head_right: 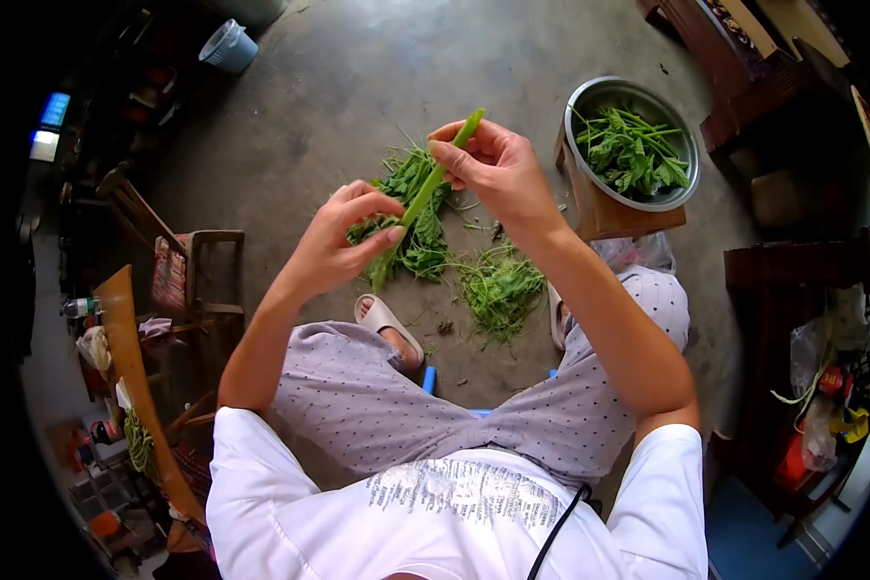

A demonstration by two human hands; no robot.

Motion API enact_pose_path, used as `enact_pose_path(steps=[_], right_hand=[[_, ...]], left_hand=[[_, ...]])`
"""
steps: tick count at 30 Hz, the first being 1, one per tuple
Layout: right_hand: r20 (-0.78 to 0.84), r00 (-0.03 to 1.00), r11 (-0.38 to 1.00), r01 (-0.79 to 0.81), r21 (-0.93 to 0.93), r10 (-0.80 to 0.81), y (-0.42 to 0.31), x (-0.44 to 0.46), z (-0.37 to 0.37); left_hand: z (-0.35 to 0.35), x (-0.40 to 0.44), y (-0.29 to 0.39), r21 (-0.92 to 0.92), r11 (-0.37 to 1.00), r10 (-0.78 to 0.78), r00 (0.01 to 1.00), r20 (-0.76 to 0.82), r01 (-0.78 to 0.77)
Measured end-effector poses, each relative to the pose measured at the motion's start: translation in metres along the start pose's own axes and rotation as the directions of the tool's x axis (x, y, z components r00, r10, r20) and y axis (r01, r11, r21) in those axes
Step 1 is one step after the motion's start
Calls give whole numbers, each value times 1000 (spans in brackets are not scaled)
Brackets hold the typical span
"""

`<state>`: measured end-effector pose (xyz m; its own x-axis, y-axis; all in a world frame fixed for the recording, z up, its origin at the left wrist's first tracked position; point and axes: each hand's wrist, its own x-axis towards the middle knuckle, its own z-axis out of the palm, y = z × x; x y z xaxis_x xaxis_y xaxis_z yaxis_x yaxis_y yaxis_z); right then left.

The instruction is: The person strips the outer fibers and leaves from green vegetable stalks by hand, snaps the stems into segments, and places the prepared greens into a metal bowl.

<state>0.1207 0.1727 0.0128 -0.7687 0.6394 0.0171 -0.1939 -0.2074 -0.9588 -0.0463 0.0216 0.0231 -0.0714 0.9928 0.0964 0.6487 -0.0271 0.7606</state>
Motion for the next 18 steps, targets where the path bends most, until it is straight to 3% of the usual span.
enact_pose_path(steps=[3,5,6,11,13,15,18], right_hand=[[103,994,999,36,4,-36,-8,-17,12],[131,991,999,31,-17,-29,-13,-30,23],[143,986,996,84,-15,-81,-16,-35,30],[38,966,958,260,-118,-257,-37,-48,35],[37,976,967,218,-130,-215,-43,-48,28],[90,991,981,108,-159,-95,-43,-45,23],[93,996,955,27,-294,0,-36,-44,30]], left_hand=[[7,-2,26,245,944,274,939,-206,-222],[16,-6,36,-127,988,46,962,-270,-83],[18,-8,39,-267,963,-99,972,-215,39],[28,-24,34,-212,972,-5,896,-443,-100],[26,-28,34,51,993,118,843,-524,-108],[27,-27,29,85,991,132,817,-561,-102],[27,-29,18,336,932,311,774,-552,-135]])
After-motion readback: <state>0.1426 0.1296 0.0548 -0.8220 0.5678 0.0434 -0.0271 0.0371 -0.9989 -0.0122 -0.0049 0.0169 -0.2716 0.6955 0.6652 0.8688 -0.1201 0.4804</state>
